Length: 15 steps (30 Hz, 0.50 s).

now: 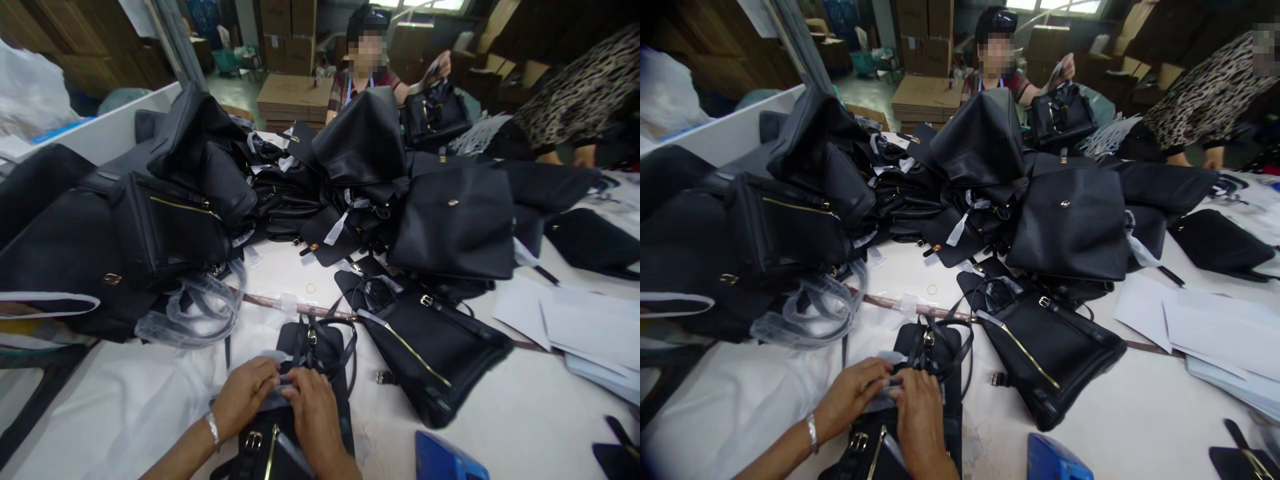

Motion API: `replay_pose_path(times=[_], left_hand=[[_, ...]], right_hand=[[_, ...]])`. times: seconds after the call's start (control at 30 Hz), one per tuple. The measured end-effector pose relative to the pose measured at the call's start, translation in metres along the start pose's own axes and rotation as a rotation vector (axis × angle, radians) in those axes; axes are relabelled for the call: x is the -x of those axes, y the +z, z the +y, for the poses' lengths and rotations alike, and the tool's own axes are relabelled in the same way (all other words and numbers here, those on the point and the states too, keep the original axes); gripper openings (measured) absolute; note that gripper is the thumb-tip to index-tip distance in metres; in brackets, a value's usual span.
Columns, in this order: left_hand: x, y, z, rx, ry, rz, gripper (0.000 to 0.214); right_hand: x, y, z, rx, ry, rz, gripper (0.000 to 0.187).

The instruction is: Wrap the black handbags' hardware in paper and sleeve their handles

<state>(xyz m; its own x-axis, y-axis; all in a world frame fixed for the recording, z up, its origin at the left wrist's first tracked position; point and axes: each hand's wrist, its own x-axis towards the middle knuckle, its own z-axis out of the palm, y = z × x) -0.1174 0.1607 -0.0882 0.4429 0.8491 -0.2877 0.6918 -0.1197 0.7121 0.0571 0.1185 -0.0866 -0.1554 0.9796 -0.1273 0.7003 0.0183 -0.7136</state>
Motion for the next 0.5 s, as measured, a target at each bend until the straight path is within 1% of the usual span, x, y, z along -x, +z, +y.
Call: replay_pose_path(times=[0.1, 0.2, 0.27, 0.4, 0.5], left_hand=[[0.010, -0.004, 0.014, 0.060, -0.033, -0.055, 0.032], [0.020, -0.004, 0.025, 0.048, -0.003, -0.089, 0.036], [0.027, -0.002, 0.033, -0.020, 0.017, -0.102, 0.037], [0.044, 0.002, 0.045, -0.150, 0.038, -0.125, 0.038], [0.056, 0.008, 0.050, -0.188, 0.055, -0.139, 0.037]], right_hand=[[0.006, -0.003, -0.001, 0.007, 0.004, 0.006, 0.036], [0.013, -0.008, -0.001, 0.040, -0.015, -0.048, 0.044], [0.018, -0.012, -0.001, 0.039, -0.044, -0.103, 0.040], [0.029, -0.021, -0.005, 0.075, -0.079, -0.184, 0.014], [0.039, -0.021, -0.006, 0.165, -0.109, -0.214, 0.012]])
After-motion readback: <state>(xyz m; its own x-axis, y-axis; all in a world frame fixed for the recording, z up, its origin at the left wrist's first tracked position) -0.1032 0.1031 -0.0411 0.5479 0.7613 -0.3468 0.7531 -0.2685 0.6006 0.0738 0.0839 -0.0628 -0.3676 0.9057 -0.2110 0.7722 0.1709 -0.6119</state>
